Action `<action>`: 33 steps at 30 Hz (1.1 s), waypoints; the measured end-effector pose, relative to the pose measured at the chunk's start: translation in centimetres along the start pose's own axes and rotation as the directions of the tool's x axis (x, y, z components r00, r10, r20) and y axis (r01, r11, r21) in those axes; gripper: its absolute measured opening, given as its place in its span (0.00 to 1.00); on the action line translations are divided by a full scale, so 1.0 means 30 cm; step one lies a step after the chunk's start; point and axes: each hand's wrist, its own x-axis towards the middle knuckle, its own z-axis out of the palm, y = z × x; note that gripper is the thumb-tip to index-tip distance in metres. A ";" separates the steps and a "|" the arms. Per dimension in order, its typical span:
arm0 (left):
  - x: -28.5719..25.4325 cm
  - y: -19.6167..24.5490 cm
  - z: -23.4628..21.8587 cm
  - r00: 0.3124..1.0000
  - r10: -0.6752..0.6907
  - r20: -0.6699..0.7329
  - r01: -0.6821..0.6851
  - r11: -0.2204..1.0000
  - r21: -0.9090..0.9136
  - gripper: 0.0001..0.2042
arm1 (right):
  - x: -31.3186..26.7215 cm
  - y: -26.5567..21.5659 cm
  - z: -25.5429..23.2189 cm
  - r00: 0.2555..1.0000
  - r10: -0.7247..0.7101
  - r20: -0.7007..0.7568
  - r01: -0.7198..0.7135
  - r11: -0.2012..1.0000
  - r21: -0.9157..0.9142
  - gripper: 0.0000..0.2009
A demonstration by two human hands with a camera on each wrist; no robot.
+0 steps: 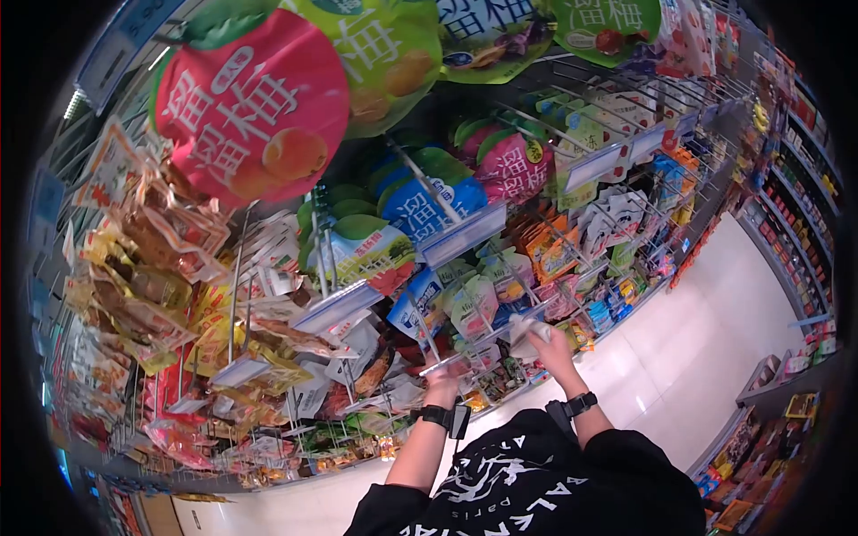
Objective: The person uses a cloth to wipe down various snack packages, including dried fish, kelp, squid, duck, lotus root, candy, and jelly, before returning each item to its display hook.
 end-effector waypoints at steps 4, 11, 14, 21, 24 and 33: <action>-0.253 0.027 0.288 0.972 0.173 -0.157 -0.096 0.908 0.408 0.32 | 0.065 -0.050 0.076 0.985 -0.143 0.096 0.141 0.990 0.026 0.20; -0.239 0.021 0.378 0.768 0.464 0.441 -0.639 0.513 0.573 0.30 | 0.158 -0.125 0.188 0.960 -0.013 0.278 -0.063 0.963 0.261 0.19; -0.309 0.010 0.435 0.740 0.531 0.414 -0.652 0.412 0.636 0.23 | 0.283 0.095 0.245 0.932 -0.193 0.308 0.092 0.946 0.312 0.24; -0.417 -0.062 0.474 0.777 0.549 0.308 -0.578 0.428 0.695 0.12 | 0.129 0.020 0.259 0.927 -0.077 0.367 -0.013 0.971 0.238 0.25; -0.431 -0.086 0.453 0.731 0.584 0.353 -0.637 0.396 0.662 0.10 | 0.077 -0.026 0.225 0.933 -0.088 0.348 0.005 0.972 0.234 0.27; -0.738 -0.174 0.422 0.774 0.516 0.367 -0.632 0.663 0.400 0.09 | -0.116 -0.124 0.056 0.908 0.190 0.375 -0.369 0.787 0.494 0.22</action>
